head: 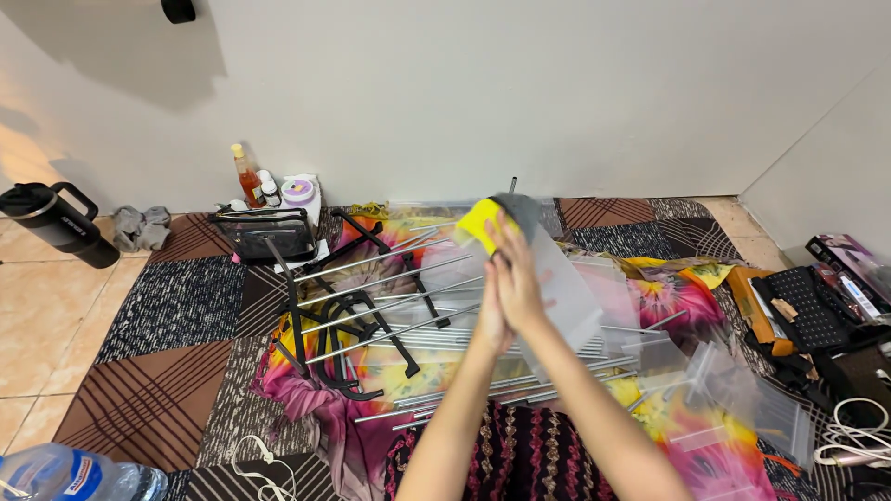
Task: The person assembles a metal shelving unit by connecting metal rods and inserting translucent plastic shelves into the frame. They handle multiple rods and shelves, aligning and securing them into place.
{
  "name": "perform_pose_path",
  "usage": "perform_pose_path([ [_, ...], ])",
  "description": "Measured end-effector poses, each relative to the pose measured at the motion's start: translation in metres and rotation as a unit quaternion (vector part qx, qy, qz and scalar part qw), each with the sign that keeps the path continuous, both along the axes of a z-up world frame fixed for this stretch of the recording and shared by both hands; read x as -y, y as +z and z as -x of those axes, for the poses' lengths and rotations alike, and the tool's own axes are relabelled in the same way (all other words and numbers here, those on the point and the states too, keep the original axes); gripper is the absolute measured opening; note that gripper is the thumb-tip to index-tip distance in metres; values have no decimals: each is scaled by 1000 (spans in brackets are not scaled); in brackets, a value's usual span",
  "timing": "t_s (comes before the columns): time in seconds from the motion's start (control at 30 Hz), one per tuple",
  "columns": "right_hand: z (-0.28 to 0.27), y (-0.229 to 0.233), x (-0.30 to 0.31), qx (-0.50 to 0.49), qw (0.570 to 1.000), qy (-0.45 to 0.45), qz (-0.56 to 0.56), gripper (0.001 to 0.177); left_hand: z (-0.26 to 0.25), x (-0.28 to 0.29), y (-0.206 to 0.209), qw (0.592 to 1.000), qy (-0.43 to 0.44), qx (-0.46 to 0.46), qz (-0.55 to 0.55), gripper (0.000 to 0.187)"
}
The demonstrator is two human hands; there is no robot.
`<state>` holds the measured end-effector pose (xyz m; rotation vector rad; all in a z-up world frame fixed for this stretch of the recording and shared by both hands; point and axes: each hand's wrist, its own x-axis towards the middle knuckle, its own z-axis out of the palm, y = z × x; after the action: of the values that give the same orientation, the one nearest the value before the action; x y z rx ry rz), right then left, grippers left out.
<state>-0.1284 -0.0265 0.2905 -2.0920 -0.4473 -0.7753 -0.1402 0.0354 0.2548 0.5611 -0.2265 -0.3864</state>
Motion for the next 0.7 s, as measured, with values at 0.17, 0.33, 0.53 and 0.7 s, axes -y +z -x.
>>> perform_pose_path([
  [0.17, 42, -38, 0, -5, 988, -31, 154, 48, -19, -41, 1, 989, 104, 79, 69, 79],
  [0.33, 3, -31, 23, -24, 991, -115, 65, 51, 0, -9, -2, 993, 74, 87, -5, 72],
  [0.53, 28, -53, 18, 43, 994, -3, 99, 51, -2, -16, 17, 994, 44, 76, 69, 73],
  [0.7, 25, -49, 47, -72, 996, -42, 27, 39, -5, -42, 28, 984, 76, 68, 144, 77],
])
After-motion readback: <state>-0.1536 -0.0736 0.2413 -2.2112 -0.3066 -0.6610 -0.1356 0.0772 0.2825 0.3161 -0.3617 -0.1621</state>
